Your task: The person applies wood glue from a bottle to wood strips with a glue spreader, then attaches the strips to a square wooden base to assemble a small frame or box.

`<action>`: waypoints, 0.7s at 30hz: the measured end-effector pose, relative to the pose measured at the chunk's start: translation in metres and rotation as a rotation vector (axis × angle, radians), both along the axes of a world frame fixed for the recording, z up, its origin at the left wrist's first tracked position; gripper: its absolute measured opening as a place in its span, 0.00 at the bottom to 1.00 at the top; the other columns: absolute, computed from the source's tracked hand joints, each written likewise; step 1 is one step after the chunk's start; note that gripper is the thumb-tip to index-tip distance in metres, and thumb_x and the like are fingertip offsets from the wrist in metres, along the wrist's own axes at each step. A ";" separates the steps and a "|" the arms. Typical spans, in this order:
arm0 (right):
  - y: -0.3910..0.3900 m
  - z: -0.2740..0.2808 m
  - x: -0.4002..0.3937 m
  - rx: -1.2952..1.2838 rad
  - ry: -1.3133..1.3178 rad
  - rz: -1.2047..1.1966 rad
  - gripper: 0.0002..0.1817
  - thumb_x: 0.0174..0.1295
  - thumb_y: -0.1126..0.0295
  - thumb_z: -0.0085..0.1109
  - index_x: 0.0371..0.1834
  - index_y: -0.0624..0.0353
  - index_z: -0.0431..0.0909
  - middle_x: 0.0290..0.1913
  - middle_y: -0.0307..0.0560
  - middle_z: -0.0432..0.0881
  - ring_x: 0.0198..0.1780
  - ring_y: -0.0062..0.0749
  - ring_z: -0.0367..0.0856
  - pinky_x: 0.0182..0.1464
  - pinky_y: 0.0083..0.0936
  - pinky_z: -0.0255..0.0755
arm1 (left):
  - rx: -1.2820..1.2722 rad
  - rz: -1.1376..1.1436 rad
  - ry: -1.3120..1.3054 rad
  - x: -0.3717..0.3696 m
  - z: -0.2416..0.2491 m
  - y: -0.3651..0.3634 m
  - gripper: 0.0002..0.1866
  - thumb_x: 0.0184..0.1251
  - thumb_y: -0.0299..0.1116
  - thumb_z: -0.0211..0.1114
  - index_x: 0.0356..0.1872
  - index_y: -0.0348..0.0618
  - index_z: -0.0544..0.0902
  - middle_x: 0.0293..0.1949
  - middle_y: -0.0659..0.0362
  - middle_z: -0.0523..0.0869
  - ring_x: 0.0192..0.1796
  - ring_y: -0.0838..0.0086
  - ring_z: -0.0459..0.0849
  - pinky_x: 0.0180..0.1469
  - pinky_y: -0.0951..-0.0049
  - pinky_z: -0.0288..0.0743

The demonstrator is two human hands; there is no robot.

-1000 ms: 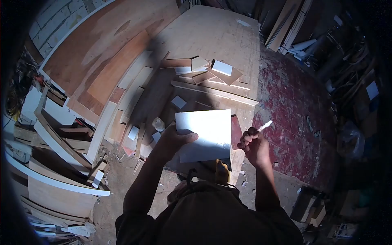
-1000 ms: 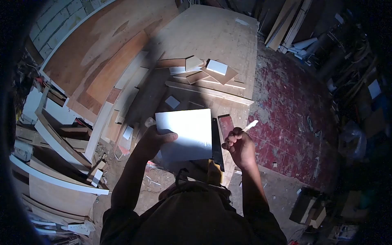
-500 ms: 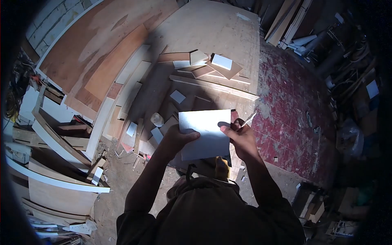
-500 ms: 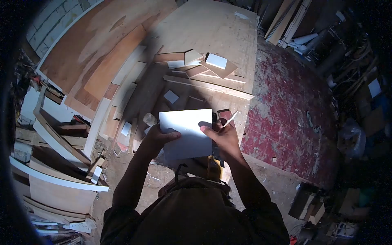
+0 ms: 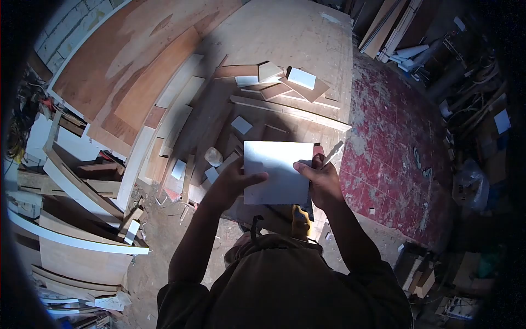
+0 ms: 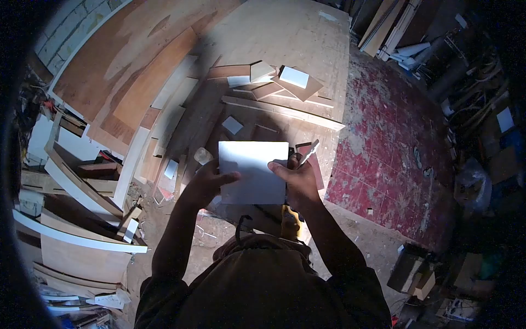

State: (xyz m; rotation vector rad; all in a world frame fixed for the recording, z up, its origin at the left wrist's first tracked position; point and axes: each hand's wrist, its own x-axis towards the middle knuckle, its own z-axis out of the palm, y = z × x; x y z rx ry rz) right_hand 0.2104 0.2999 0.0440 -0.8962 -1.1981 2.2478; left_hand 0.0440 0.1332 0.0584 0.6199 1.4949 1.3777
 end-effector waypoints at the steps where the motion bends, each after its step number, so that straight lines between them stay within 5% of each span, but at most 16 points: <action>1: -0.001 0.005 -0.001 -0.028 -0.034 0.000 0.16 0.58 0.79 0.68 0.46 0.63 0.71 0.41 0.51 0.81 0.43 0.35 0.83 0.46 0.32 0.78 | -0.001 0.001 -0.002 -0.003 -0.001 -0.004 0.26 0.60 0.43 0.73 0.53 0.35 0.81 0.54 0.50 0.83 0.54 0.69 0.83 0.54 0.66 0.77; 4: 0.002 0.006 0.000 -0.045 -0.004 0.013 0.20 0.59 0.77 0.67 0.54 0.67 0.72 0.44 0.52 0.81 0.46 0.38 0.82 0.48 0.35 0.78 | 0.207 0.215 -0.330 -0.017 -0.021 -0.031 0.33 0.72 0.52 0.60 0.68 0.42 0.66 0.68 0.50 0.71 0.65 0.58 0.75 0.62 0.52 0.72; 5: 0.001 0.005 0.000 -0.048 -0.007 0.011 0.20 0.59 0.77 0.67 0.54 0.67 0.72 0.44 0.52 0.81 0.46 0.38 0.82 0.48 0.35 0.78 | 0.203 0.214 -0.332 -0.012 -0.034 -0.036 0.33 0.72 0.52 0.60 0.68 0.42 0.66 0.68 0.50 0.71 0.65 0.58 0.75 0.62 0.52 0.72; 9: 0.000 0.004 -0.005 -0.059 0.002 0.012 0.20 0.62 0.75 0.65 0.55 0.67 0.70 0.46 0.50 0.81 0.49 0.36 0.82 0.52 0.35 0.76 | 0.336 0.784 -0.533 0.036 -0.082 -0.048 0.26 0.79 0.48 0.49 0.69 0.48 0.61 0.68 0.48 0.70 0.67 0.54 0.73 0.66 0.48 0.70; 13: -0.008 -0.016 -0.017 -0.119 0.029 0.019 0.20 0.63 0.74 0.64 0.55 0.66 0.69 0.46 0.49 0.80 0.50 0.35 0.81 0.54 0.34 0.76 | 0.429 0.713 -0.698 0.092 -0.089 -0.035 0.22 0.76 0.40 0.55 0.66 0.50 0.66 0.64 0.55 0.73 0.67 0.58 0.72 0.70 0.50 0.65; 18: -0.025 -0.034 -0.029 -0.174 0.038 0.018 0.18 0.61 0.75 0.65 0.53 0.64 0.71 0.47 0.47 0.80 0.50 0.35 0.81 0.55 0.34 0.75 | 0.464 0.700 -0.742 0.088 -0.070 -0.024 0.26 0.73 0.37 0.59 0.66 0.36 0.64 0.60 0.51 0.76 0.65 0.59 0.74 0.68 0.54 0.67; 21: -0.040 -0.030 -0.036 -0.178 -0.053 0.020 0.16 0.60 0.76 0.66 0.48 0.61 0.71 0.45 0.45 0.79 0.49 0.34 0.81 0.55 0.34 0.75 | 0.508 0.741 -0.833 0.085 -0.062 -0.030 0.24 0.71 0.32 0.62 0.64 0.39 0.67 0.58 0.55 0.77 0.61 0.65 0.77 0.64 0.61 0.71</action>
